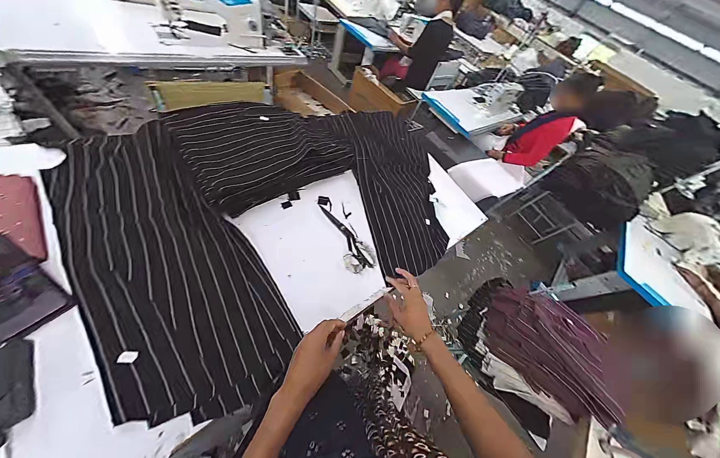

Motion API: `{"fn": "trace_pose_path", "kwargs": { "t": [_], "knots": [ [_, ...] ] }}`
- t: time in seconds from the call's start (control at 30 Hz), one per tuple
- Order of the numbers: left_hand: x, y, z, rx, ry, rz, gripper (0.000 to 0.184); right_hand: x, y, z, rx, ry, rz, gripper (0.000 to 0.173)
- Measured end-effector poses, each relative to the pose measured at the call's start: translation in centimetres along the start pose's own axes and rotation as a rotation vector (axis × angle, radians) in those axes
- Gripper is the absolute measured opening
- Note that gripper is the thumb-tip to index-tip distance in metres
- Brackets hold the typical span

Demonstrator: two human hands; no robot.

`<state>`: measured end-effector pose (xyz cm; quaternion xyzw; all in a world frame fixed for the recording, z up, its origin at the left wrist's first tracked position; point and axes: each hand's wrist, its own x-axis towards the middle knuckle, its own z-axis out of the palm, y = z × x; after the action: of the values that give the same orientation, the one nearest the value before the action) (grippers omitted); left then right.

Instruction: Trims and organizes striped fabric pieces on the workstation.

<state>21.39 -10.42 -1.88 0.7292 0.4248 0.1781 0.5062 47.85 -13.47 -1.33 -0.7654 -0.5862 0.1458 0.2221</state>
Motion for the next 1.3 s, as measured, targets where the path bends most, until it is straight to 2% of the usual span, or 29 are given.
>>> {"fn": "trace_pose_path", "kwargs": {
  "t": [0.1,0.23,0.3,0.4,0.43,0.47,0.6,0.67,0.7,0.73,0.77,0.83,0.87,0.9,0.93,1.0,1.03,1.07,1.13,1.2,1.23,1.3],
  "knots": [
    [-0.5,0.0,0.6,0.014,-0.002,0.029,0.028,3.3,-0.4,-0.7,-0.152,-0.126,0.219,0.053],
    [-1.1,-0.3,0.3,-0.004,0.068,0.060,0.026,5.8,-1.4,-2.2,-0.201,-0.201,0.342,0.035],
    [-1.4,-0.4,0.1,-0.050,0.115,0.078,0.024,6.1,-1.1,-3.7,-0.123,-0.097,0.343,0.034],
    [-1.6,0.0,0.4,-0.174,0.172,0.079,0.025,5.4,-1.8,-5.6,-0.011,0.189,0.182,0.030],
    [-1.5,0.2,0.7,-0.234,0.178,0.078,0.026,4.8,-2.6,-6.0,0.018,0.208,0.093,0.029],
    [-1.2,0.6,0.8,-0.308,0.167,0.078,0.029,3.8,-3.8,-6.4,0.048,0.166,0.010,0.028],
    [1.1,3.1,-0.6,-0.652,0.075,-0.019,0.042,-2.9,-10.1,-4.6,0.262,-0.248,-0.351,0.023],
    [2.5,3.7,-2.2,-0.650,0.144,-0.111,0.032,-5.8,-12.1,-2.7,0.370,-0.518,-0.528,0.021],
    [3.0,3.8,-3.1,-0.611,0.180,-0.150,0.025,-6.4,-12.8,-2.2,0.413,-0.584,-0.588,0.021],
    [3.2,4.0,-3.8,-0.566,0.203,-0.163,0.019,-6.5,-13.3,-2.2,0.443,-0.543,-0.626,0.019],
    [3.0,4.2,-4.6,-0.523,0.197,-0.139,0.016,-6.1,-13.7,-2.8,0.458,-0.425,-0.645,0.019],
    [1.6,5.0,-5.7,-0.480,0.093,0.037,0.015,-4.1,-14.5,-4.4,0.407,-0.145,-0.673,0.026],
    [0.7,5.4,-6.3,-0.479,-0.024,0.160,0.017,-3.0,-14.7,-5.1,0.351,-0.076,-0.677,0.031],
    [-0.3,6.1,-6.7,-0.476,-0.148,0.245,0.016,-2.2,-14.8,-5.7,0.297,-0.076,-0.663,0.036],
    [-1.2,6.6,-6.9,-0.486,-0.266,0.260,0.011,-1.8,-14.8,-6.2,0.258,-0.123,-0.631,0.039],
    [-2.3,6.2,-7.5,-0.563,-0.418,0.212,0.008,-1.5,-14.8,-6.2,0.258,-0.244,-0.570,0.033],
    [-2.6,5.3,-7.9,-0.606,-0.393,0.171,0.006,-1.5,-14.5,-6.0,0.277,-0.305,-0.562,0.030],
    [-2.9,4.3,-8.5,-0.638,-0.291,0.108,0.005,-1.5,-14.2,-5.7,0.293,-0.354,-0.555,0.031],
    [-2.9,1.9,-9.9,-0.593,0.013,-0.082,0.010,-1.8,-13.7,-5.1,0.287,-0.419,-0.538,0.037],
    [-1.6,0.0,-11.0,-0.356,0.315,-0.283,0.025,-2.4,-13.6,-4.5,0.300,-0.478,-0.529,0.037],
    [-0.6,-0.8,-11.7,-0.220,0.400,-0.367,0.033,-2.7,-13.7,-4.4,0.309,-0.517,-0.515,0.035],
    [1.5,-1.4,-12.8,-0.027,0.455,-0.523,0.047,-3.1,-13.7,-4.2,0.326,-0.582,-0.482,0.033]
  ]
}}
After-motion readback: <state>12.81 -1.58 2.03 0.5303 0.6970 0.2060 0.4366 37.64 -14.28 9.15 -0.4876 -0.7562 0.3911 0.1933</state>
